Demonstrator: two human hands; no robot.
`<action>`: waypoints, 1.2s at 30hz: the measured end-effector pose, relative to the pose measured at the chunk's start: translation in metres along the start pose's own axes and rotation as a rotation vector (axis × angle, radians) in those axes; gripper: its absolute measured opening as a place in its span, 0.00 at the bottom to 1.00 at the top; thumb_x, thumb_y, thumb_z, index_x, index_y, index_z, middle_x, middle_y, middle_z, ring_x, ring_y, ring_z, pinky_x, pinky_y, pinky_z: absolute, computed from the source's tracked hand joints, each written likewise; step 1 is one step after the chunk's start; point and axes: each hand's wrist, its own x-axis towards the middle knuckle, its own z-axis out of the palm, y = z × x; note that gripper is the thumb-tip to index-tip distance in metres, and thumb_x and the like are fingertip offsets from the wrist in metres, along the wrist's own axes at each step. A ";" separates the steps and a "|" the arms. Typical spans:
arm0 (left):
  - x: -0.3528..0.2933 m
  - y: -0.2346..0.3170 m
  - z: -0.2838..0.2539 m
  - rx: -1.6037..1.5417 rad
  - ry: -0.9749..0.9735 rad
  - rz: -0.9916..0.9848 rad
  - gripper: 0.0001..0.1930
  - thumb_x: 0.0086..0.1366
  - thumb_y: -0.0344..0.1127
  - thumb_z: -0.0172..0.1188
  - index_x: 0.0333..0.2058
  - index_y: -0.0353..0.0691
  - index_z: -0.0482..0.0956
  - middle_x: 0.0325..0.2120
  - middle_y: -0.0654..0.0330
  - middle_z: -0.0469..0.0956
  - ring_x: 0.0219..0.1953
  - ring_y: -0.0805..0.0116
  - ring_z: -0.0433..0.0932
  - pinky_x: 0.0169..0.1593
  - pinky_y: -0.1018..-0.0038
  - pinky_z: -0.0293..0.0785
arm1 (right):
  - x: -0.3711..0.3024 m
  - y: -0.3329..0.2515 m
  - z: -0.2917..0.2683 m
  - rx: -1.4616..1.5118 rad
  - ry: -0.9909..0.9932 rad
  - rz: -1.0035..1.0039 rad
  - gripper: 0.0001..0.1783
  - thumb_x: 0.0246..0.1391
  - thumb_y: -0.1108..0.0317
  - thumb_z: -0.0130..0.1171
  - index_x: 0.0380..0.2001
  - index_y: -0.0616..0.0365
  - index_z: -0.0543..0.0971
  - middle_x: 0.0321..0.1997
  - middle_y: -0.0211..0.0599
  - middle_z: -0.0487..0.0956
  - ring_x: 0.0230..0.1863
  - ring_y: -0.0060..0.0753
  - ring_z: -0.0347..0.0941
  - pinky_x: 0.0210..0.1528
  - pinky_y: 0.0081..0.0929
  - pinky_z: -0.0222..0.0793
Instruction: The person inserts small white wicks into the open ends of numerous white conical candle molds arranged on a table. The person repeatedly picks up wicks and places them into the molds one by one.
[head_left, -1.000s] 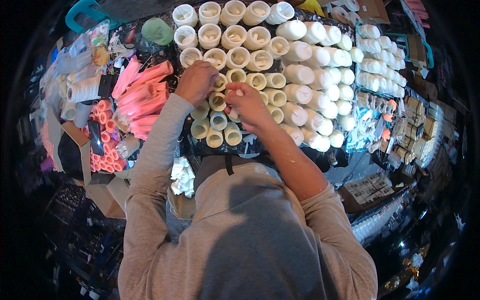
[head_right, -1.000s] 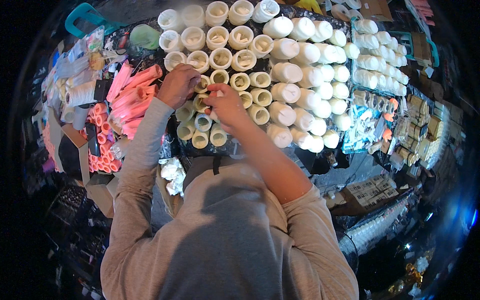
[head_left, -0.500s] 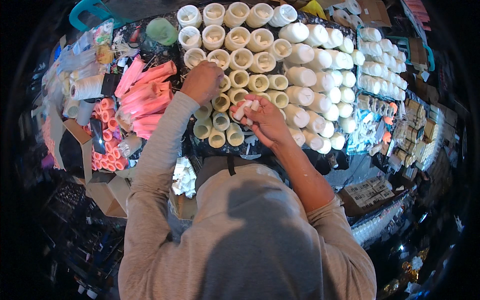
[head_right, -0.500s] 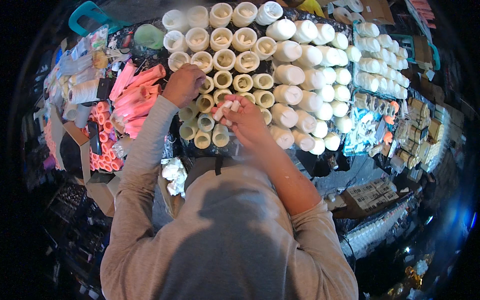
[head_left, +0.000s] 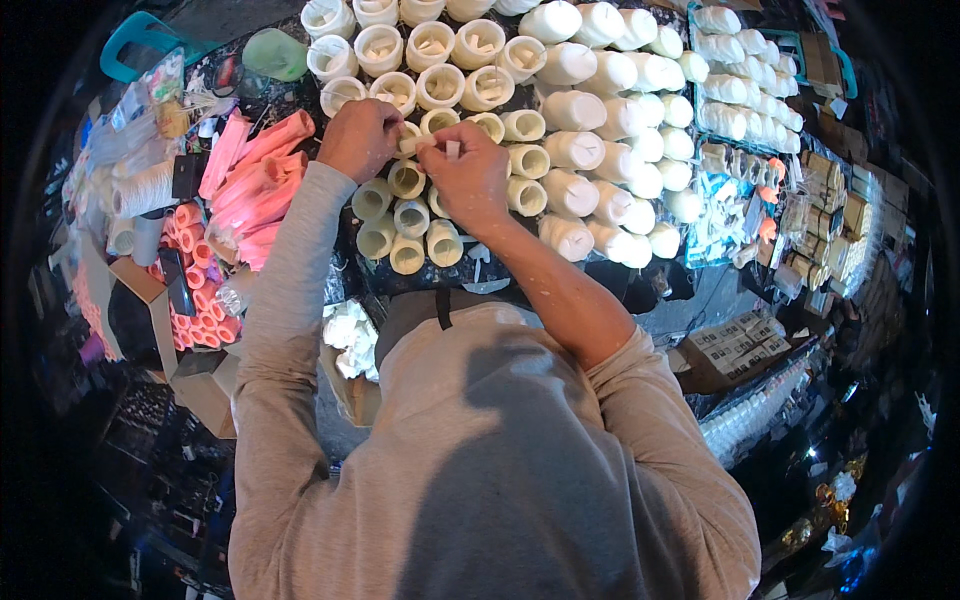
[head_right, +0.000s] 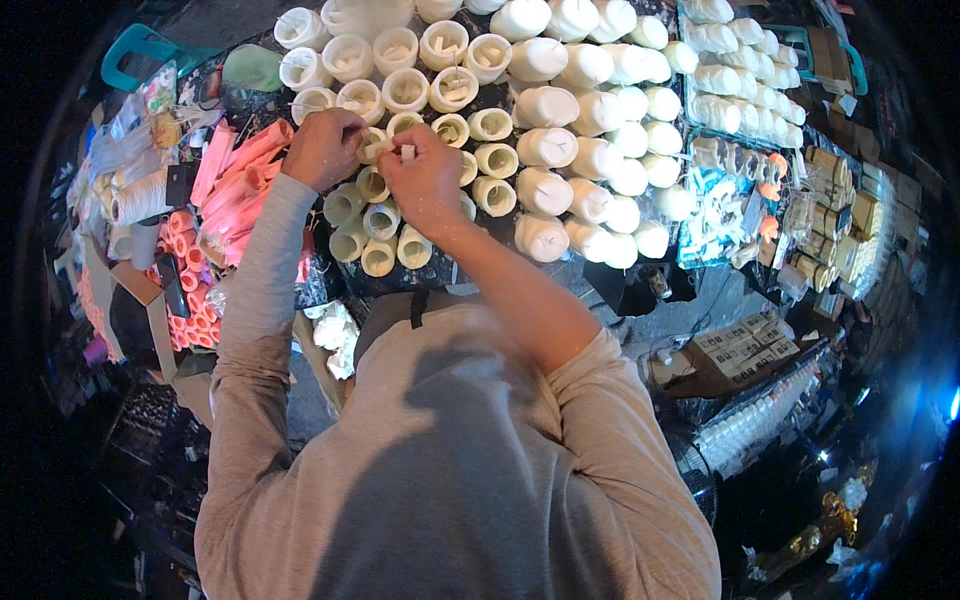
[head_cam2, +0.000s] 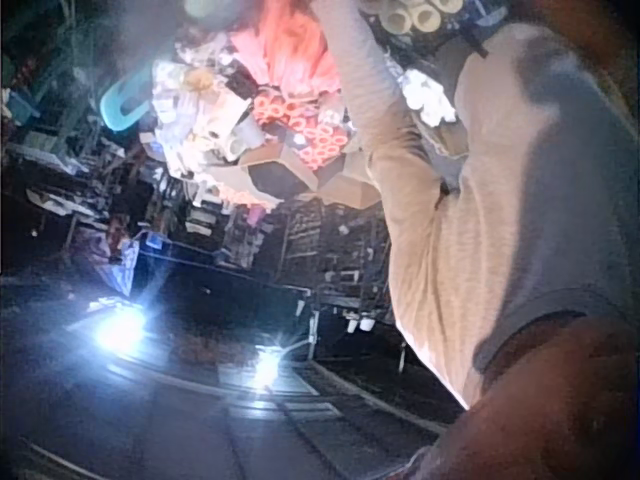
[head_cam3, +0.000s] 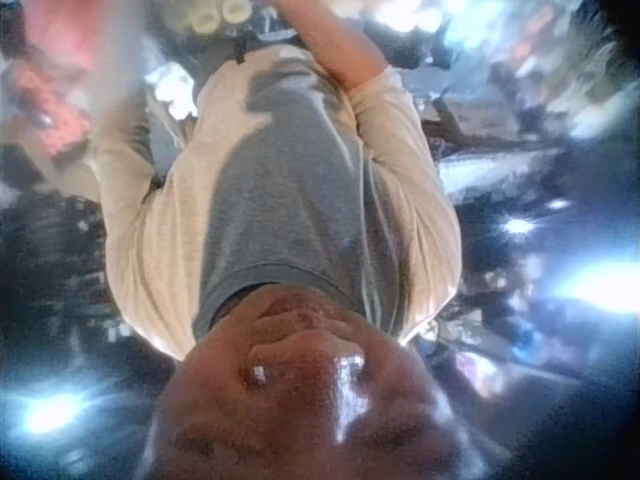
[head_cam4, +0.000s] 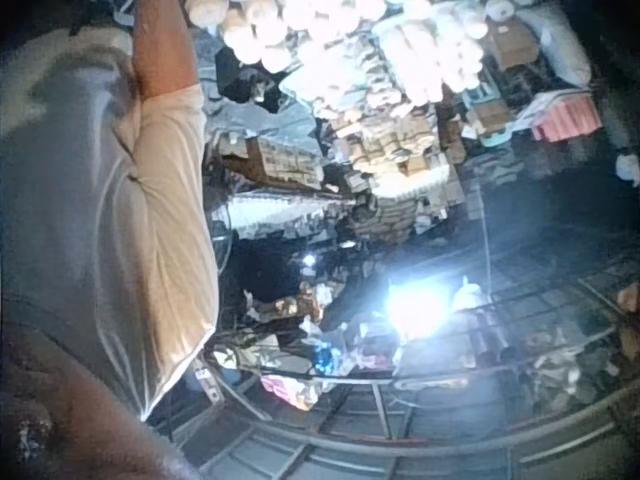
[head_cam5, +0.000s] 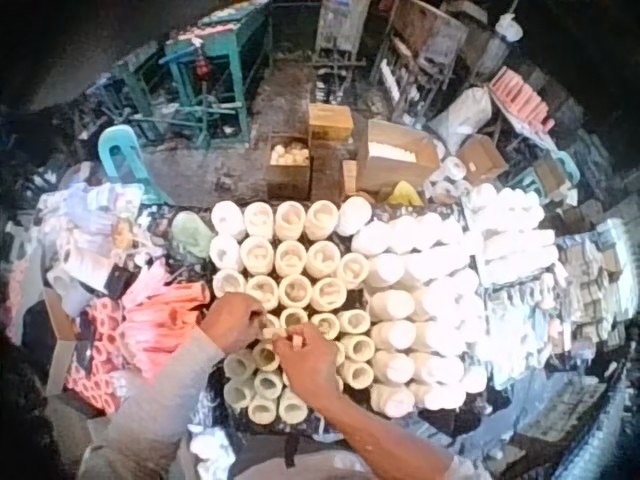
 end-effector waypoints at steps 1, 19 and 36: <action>0.001 0.001 -0.001 -0.004 -0.012 -0.006 0.09 0.63 0.33 0.65 0.39 0.33 0.87 0.37 0.44 0.85 0.40 0.44 0.85 0.46 0.57 0.80 | 0.000 0.001 0.002 -0.118 0.001 -0.056 0.12 0.55 0.69 0.70 0.37 0.66 0.81 0.27 0.45 0.84 0.30 0.38 0.84 0.34 0.34 0.79; 0.004 -0.007 -0.003 -0.026 -0.041 0.055 0.10 0.63 0.34 0.64 0.37 0.32 0.86 0.34 0.43 0.84 0.38 0.44 0.84 0.44 0.56 0.79 | 0.014 0.015 0.019 -0.339 -0.132 -0.279 0.12 0.58 0.73 0.64 0.43 0.66 0.85 0.36 0.49 0.83 0.33 0.39 0.81 0.35 0.36 0.77; 0.000 0.021 0.001 -0.038 0.158 0.252 0.10 0.63 0.33 0.66 0.41 0.37 0.84 0.37 0.51 0.81 0.42 0.48 0.81 0.46 0.58 0.78 | -0.033 0.001 -0.079 0.618 -0.302 0.503 0.13 0.68 0.77 0.58 0.53 0.69 0.75 0.46 0.45 0.82 0.46 0.36 0.84 0.51 0.29 0.84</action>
